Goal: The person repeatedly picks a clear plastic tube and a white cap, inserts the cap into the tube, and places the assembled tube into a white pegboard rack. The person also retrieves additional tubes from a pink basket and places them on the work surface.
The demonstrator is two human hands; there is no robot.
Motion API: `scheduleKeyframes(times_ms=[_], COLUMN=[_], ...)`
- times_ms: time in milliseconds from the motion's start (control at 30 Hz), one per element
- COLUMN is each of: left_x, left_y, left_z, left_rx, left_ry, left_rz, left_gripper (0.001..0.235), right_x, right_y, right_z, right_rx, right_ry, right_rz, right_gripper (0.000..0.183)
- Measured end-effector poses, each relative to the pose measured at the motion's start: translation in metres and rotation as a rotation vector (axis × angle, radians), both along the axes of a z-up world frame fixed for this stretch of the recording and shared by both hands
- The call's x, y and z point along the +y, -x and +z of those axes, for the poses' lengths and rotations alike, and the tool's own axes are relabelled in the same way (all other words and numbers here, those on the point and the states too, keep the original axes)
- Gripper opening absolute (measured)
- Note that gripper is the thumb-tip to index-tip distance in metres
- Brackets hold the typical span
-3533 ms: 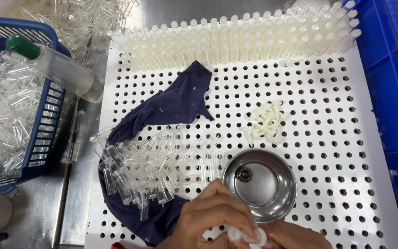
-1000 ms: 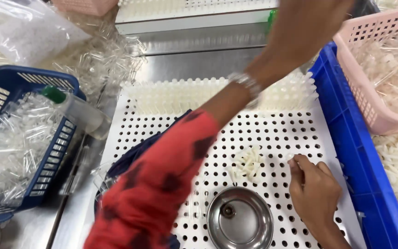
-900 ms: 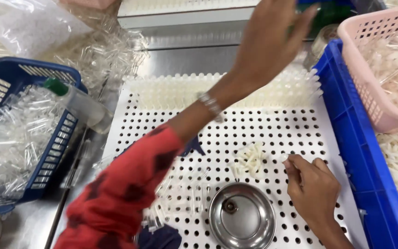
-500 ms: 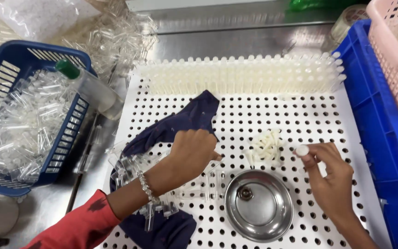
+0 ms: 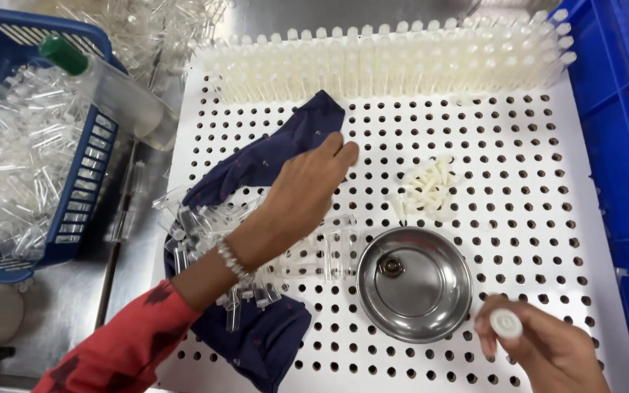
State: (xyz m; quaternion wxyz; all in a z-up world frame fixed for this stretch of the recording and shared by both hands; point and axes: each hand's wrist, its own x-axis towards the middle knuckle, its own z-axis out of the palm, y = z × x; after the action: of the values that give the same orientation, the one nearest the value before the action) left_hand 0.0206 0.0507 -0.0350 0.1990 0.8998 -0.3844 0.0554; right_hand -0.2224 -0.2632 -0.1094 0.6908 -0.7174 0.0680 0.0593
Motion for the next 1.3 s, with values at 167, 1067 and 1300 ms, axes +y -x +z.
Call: scheduleKeyframes(times_ms=[167,1067,1300], left_x=[-0.037,-0.023,-0.010], left_y=[0.056,0.155,0.135], left_z=[0.018,0.039,0.064], left_rx=[0.075,0.617,0.513], left_ry=[0.016,0.490,0.395], left_rz=[-0.292,-0.133,-0.488], left_gripper=[0.043,0.020,0.019], right_x=[-0.012,0.092,0.070], right_y=[0.036,0.020,0.036], right_z=[-0.030,0.053,0.020], right_rx=[-0.027,-0.185,-0.121], right_ry=[-0.035,0.720,0.556], right_rz=[0.035,-0.277,0.111], right_gripper=[0.031,0.038,0.028])
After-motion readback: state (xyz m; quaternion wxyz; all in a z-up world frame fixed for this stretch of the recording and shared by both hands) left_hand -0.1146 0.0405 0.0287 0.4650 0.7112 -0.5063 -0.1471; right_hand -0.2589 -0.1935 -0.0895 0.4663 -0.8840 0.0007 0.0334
